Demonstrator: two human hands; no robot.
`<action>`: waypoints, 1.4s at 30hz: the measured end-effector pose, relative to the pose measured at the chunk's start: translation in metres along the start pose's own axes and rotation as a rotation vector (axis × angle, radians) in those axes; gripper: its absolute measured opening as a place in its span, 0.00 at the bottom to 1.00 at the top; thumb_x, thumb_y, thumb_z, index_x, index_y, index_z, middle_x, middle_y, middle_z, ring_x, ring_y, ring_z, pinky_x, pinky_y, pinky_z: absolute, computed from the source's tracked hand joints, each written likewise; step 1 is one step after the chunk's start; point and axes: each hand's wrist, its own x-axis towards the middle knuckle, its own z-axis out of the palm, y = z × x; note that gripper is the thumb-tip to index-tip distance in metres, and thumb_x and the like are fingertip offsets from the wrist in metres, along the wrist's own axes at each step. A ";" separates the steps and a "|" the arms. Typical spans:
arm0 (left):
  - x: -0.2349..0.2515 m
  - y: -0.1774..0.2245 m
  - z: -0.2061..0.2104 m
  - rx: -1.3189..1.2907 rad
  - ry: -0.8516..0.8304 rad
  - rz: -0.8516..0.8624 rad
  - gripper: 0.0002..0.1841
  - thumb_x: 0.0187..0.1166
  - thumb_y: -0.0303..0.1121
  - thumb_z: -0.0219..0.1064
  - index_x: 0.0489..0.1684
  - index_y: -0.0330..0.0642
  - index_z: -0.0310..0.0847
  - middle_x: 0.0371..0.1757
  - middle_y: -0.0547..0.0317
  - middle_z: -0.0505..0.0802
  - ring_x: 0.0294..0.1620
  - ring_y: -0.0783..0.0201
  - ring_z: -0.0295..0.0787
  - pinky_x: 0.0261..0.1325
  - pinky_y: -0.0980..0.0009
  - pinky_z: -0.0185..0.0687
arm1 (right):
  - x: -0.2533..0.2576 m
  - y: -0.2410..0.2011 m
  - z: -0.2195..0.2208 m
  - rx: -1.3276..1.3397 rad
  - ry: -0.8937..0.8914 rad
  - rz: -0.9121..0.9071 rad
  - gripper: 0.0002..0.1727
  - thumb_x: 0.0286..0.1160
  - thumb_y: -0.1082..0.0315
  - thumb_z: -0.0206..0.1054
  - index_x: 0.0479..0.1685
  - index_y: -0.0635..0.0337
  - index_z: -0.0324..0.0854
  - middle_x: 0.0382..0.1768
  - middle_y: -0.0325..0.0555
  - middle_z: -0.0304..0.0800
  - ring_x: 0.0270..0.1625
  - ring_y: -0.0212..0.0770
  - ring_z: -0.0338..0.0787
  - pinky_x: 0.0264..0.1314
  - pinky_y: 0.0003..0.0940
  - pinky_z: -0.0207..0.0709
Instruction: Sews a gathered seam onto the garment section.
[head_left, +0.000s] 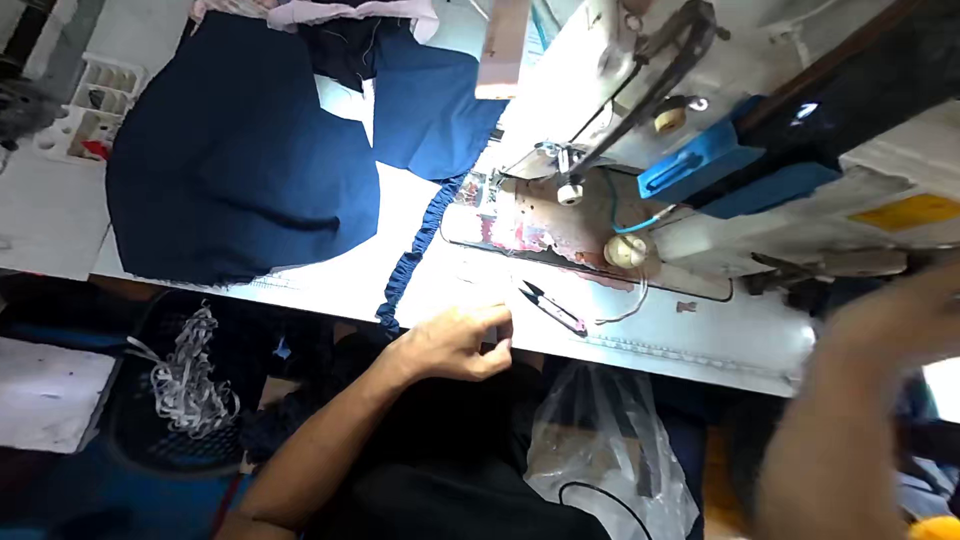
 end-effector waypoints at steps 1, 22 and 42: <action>0.000 0.000 0.000 0.000 0.006 0.006 0.08 0.77 0.32 0.64 0.37 0.37 0.86 0.36 0.54 0.90 0.39 0.67 0.88 0.43 0.71 0.84 | -0.023 0.000 0.021 0.105 -0.065 -0.270 0.23 0.91 0.65 0.54 0.64 0.83 0.72 0.54 0.67 0.85 0.57 0.45 0.87 0.67 0.38 0.80; 0.008 0.018 -0.022 -0.726 0.627 -0.556 0.14 0.94 0.36 0.52 0.65 0.39 0.76 0.53 0.51 0.93 0.44 0.60 0.96 0.49 0.62 0.95 | -0.097 -0.105 0.103 0.754 -1.057 -0.432 0.04 0.74 0.66 0.65 0.36 0.55 0.84 0.31 0.34 0.85 0.33 0.27 0.84 0.35 0.25 0.81; -0.058 0.063 -0.008 -0.670 0.561 -0.787 0.08 0.86 0.25 0.64 0.49 0.29 0.87 0.30 0.53 0.94 0.25 0.65 0.93 0.33 0.70 0.94 | -0.122 -0.053 0.082 0.112 -0.644 -0.755 0.17 0.85 0.68 0.53 0.58 0.68 0.82 0.43 0.59 0.87 0.39 0.57 0.91 0.35 0.51 0.83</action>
